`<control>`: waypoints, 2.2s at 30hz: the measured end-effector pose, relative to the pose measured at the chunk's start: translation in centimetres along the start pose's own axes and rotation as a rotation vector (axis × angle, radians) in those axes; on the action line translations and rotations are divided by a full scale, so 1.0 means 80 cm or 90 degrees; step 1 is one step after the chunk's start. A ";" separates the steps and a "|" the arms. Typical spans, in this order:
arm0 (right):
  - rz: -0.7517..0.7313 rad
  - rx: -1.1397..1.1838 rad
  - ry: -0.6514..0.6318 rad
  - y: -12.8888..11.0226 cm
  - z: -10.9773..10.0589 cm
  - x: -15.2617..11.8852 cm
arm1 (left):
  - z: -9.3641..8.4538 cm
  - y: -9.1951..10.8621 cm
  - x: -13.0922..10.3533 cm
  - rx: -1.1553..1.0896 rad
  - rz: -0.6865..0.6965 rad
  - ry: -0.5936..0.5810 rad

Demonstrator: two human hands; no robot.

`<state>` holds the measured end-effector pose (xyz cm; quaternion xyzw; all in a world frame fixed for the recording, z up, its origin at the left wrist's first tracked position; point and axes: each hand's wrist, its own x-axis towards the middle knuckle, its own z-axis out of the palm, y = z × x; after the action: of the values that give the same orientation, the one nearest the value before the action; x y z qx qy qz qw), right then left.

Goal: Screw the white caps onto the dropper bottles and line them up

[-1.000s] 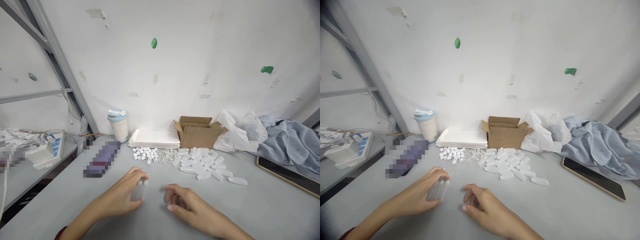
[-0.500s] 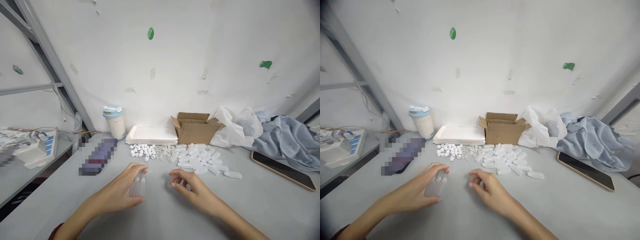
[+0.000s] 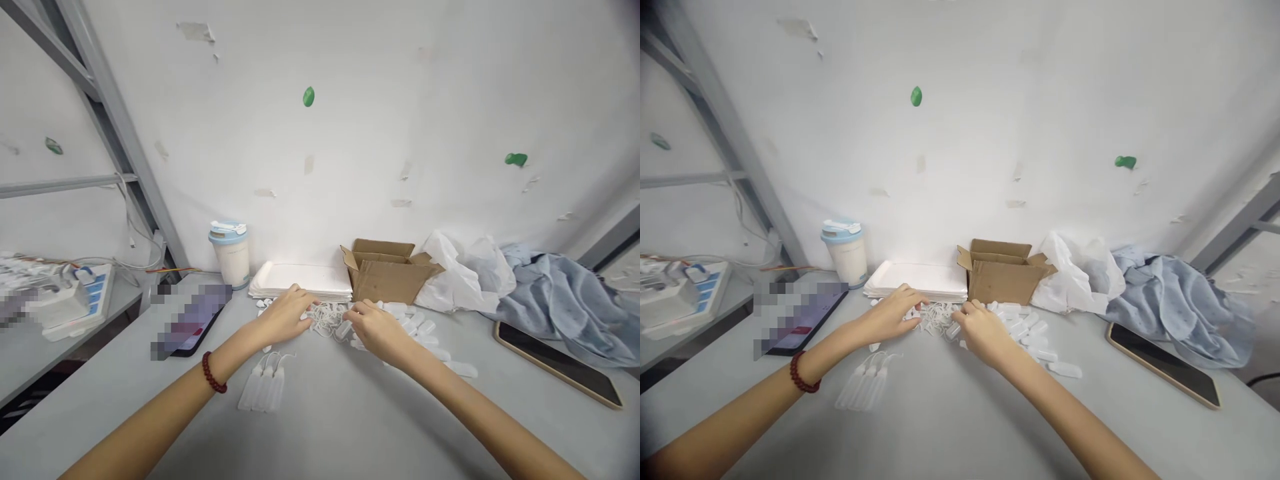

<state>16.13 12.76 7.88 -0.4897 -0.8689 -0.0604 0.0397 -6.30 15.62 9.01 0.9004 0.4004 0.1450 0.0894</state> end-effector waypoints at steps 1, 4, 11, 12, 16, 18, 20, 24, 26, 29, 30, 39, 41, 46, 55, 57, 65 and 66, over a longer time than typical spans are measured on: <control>-0.014 -0.011 -0.016 0.001 0.001 0.003 | 0.001 -0.004 0.000 -0.009 -0.009 -0.006; -0.039 -0.040 -0.036 0.000 0.008 0.006 | 0.009 -0.014 -0.002 -0.019 -0.023 -0.030; -0.095 -0.117 -0.054 -0.009 0.012 0.016 | 0.033 -0.007 0.011 0.012 -0.003 -0.020; -0.102 -0.126 -0.058 -0.010 0.011 0.018 | 0.035 -0.005 0.015 0.013 -0.005 -0.017; -0.140 -0.182 -0.033 -0.012 0.010 0.023 | 0.032 -0.003 0.017 -0.050 -0.047 0.036; -0.129 -0.205 0.018 -0.007 0.009 0.019 | 0.025 -0.005 0.010 -0.113 -0.071 0.070; -0.094 -0.184 0.097 0.001 0.009 0.010 | 0.015 -0.007 -0.001 -0.193 -0.108 0.093; -0.013 0.087 0.313 0.000 0.023 -0.021 | 0.000 0.001 -0.024 -0.435 -0.239 0.104; 0.036 0.253 0.392 -0.014 0.034 -0.038 | 0.000 0.010 -0.034 -0.540 -0.288 0.096; 0.036 0.366 0.403 -0.041 0.048 -0.056 | 0.009 0.026 -0.044 -0.639 -0.316 0.050; 0.036 0.393 0.400 -0.049 0.051 -0.059 | 0.013 0.031 -0.046 -0.662 -0.316 0.030; 0.008 0.493 0.348 -0.074 0.051 -0.065 | 0.034 0.054 -0.050 -0.838 -0.334 -0.059; 0.004 0.483 0.337 -0.073 0.051 -0.067 | 0.032 0.056 -0.051 -0.853 -0.350 -0.054; -0.011 0.448 0.310 -0.068 0.052 -0.073 | 0.029 0.058 -0.050 -0.893 -0.415 -0.026; -0.019 0.434 0.262 -0.068 0.053 -0.078 | 0.021 0.057 -0.053 -0.776 -0.362 -0.018; -0.011 0.433 0.262 -0.067 0.052 -0.078 | 0.020 0.058 -0.054 -0.750 -0.332 -0.023; -0.059 0.361 0.245 -0.066 0.041 -0.078 | 0.024 0.059 -0.057 -0.680 -0.276 -0.007; -0.083 0.331 0.258 -0.066 0.040 -0.078 | 0.025 0.059 -0.058 -0.675 -0.277 -0.012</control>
<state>14.78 5.25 3.60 -0.3845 -0.8591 0.0648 0.3315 -5.32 8.92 7.53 0.6304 0.4482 0.2961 0.5604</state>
